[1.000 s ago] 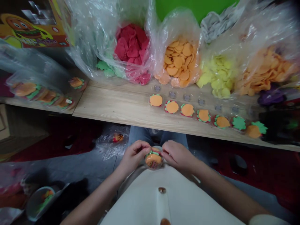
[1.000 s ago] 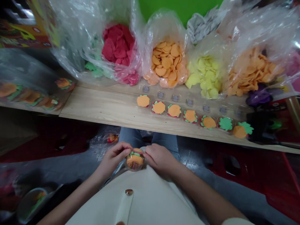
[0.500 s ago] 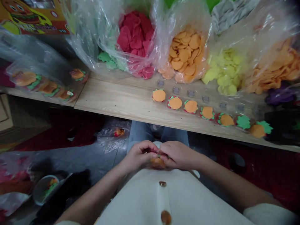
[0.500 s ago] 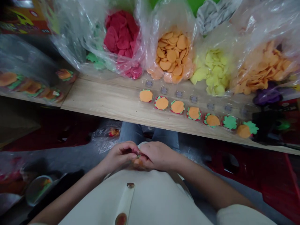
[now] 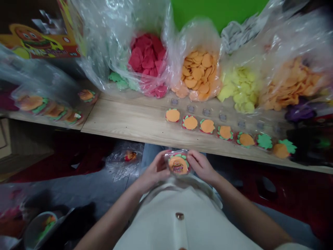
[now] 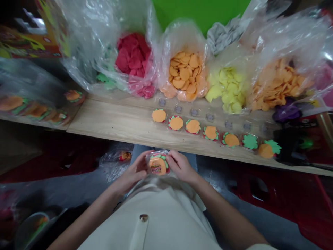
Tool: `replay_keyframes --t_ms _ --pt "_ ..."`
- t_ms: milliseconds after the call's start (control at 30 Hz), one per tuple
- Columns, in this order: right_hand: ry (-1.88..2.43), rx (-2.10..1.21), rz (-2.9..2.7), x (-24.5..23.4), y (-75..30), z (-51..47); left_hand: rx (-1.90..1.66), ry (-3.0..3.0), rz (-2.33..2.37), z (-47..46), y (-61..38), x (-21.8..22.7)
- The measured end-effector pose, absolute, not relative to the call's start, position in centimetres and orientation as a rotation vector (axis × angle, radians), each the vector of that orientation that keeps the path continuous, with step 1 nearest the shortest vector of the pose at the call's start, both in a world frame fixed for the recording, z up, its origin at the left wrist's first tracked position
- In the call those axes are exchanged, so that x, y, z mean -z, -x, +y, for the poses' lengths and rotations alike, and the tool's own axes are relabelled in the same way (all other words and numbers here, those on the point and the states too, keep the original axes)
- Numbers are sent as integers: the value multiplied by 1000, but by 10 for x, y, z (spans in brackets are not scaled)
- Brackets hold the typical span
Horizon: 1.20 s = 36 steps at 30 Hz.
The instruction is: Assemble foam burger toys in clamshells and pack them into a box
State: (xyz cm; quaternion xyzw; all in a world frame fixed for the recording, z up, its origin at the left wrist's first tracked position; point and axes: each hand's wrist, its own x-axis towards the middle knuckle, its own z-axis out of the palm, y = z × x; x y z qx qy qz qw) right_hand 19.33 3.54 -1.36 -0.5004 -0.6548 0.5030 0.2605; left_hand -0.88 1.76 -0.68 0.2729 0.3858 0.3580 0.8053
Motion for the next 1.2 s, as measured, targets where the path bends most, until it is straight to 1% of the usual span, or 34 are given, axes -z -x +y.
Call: replay_keyframes --t_ms 67,167,233,300,433,533,567,600,633,700,733,800,867,967,1033,1100,1200 --pt "1345 -1442 -1570 19 -195 35 -789 -520 850 20 1 1" --pt "1294 -1654 -1158 25 -196 29 -896 -404 968 29 -15 -10" --pt "1236 -1746 -997 27 -194 25 -924 -364 991 38 -27 -15" --pt "1215 -1722 -892 27 -189 23 -907 -394 963 48 -40 -19" --pt "1167 -1523 -673 19 -194 26 -866 -495 894 65 -74 -23" --pt "1263 -1467 -900 11 -247 29 -826 -482 900 73 -98 -27" --pt "1392 -1367 -999 9 -279 28 -810 -462 914 76 -103 -28" --pt "1565 -1196 -1063 6 -318 27 -804 -449 936 78 -107 -30" --pt "1778 -883 -981 4 -360 24 -810 -450 964 81 -110 -31" --pt "2080 -239 -578 -3 -448 16 -851 -493 1030 87 -114 -33" --pt "2147 -113 -367 -7 -488 11 -863 -518 1054 91 -116 -34" --pt "2166 -115 -216 -11 -550 5 -871 -559 1089 98 -120 -36" --pt "2141 -294 -198 -10 -587 5 -839 -596 1098 100 -126 -37" --pt "2065 -584 -228 0 -604 13 -794 -642 1096 98 -135 -39" --pt "2001 -689 -268 6 -603 14 -790 -658 1106 96 -139 -39" --pt "1939 -682 -308 11 -599 9 -781 -669 1114 95 -140 -37" --pt "1887 -537 -352 19 -589 -4 -764 -678 1110 96 -140 -36"
